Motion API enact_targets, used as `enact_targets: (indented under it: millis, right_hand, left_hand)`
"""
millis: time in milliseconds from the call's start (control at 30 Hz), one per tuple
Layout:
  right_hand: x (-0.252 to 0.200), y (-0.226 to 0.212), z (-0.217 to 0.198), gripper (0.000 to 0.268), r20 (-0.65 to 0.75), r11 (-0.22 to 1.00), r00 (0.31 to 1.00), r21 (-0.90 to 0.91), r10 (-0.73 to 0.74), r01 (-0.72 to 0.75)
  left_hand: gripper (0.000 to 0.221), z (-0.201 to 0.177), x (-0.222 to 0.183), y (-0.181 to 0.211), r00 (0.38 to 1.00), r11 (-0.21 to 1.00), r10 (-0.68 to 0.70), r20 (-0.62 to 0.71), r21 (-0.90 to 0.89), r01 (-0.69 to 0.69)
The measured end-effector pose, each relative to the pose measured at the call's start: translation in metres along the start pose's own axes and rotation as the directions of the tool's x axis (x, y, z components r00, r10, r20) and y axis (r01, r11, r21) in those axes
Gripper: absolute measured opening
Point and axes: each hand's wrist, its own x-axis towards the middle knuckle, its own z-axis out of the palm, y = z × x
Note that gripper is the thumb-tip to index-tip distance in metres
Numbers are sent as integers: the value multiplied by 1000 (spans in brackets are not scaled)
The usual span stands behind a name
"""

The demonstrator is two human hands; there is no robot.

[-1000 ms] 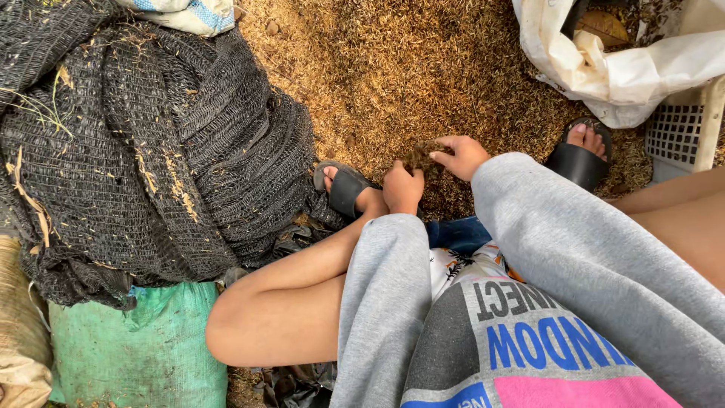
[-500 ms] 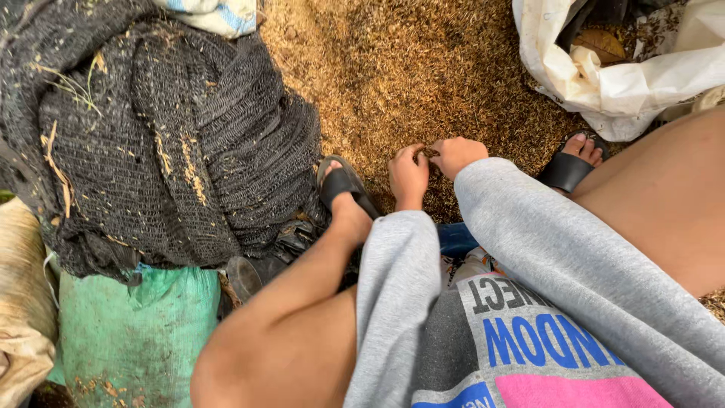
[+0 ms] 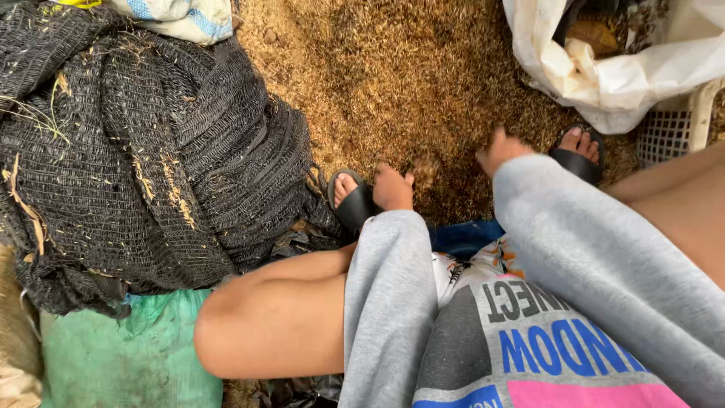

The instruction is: The person scoops loose substrate from a large pile and packs it into small black plastic bags using both hands. The filled bags are then placed into a nearby white crate. The person repeats this process continuously.

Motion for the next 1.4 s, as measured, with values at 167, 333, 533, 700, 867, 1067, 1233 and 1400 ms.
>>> enact_targets:
  millis: [167, 333, 533, 700, 867, 1067, 1233, 1400]
  right_hand:
    - [-18, -19, 57, 91, 119, 966, 993, -257, 14, 18]
    - [-17, -28, 83, 69, 229, 842, 942, -432, -245, 324]
    - [13, -18, 57, 49, 109, 975, 970, -24, -216, 220]
    - [17, -18, 25, 34, 51, 907, 907, 71, -418, 414]
    - [-9, -35, 29, 38, -144, 699, 705, 94, -695, 708]
    - [-28, -38, 19, 50, -151, 804, 827, 195, -542, 562]
    - [-22, -45, 16, 45, -88, 811, 821, 127, -564, 571]
    - [-15, -34, 29, 79, -220, 541, 548, 95, -807, 835]
  left_hand:
    - [57, 9, 7, -18, 998, 997, 64, 24, -34, -63]
    - [37, 14, 0, -14, 975, 965, 221, 8, -146, -217]
    - [38, 15, 0, -12, 957, 952, 286, 48, -132, -277]
    - [36, 17, 10, -17, 972, 950, 208, 109, -258, -174]
    - [35, 20, 11, -15, 981, 977, 133, 141, -186, -106]
    - [36, 22, 7, -9, 983, 967, 180, 24, -187, -172]
    - [44, 8, 8, -10, 973, 994, 96, 209, -66, -84]
    - [41, 11, 6, -19, 965, 994, 99, 241, -61, -86]
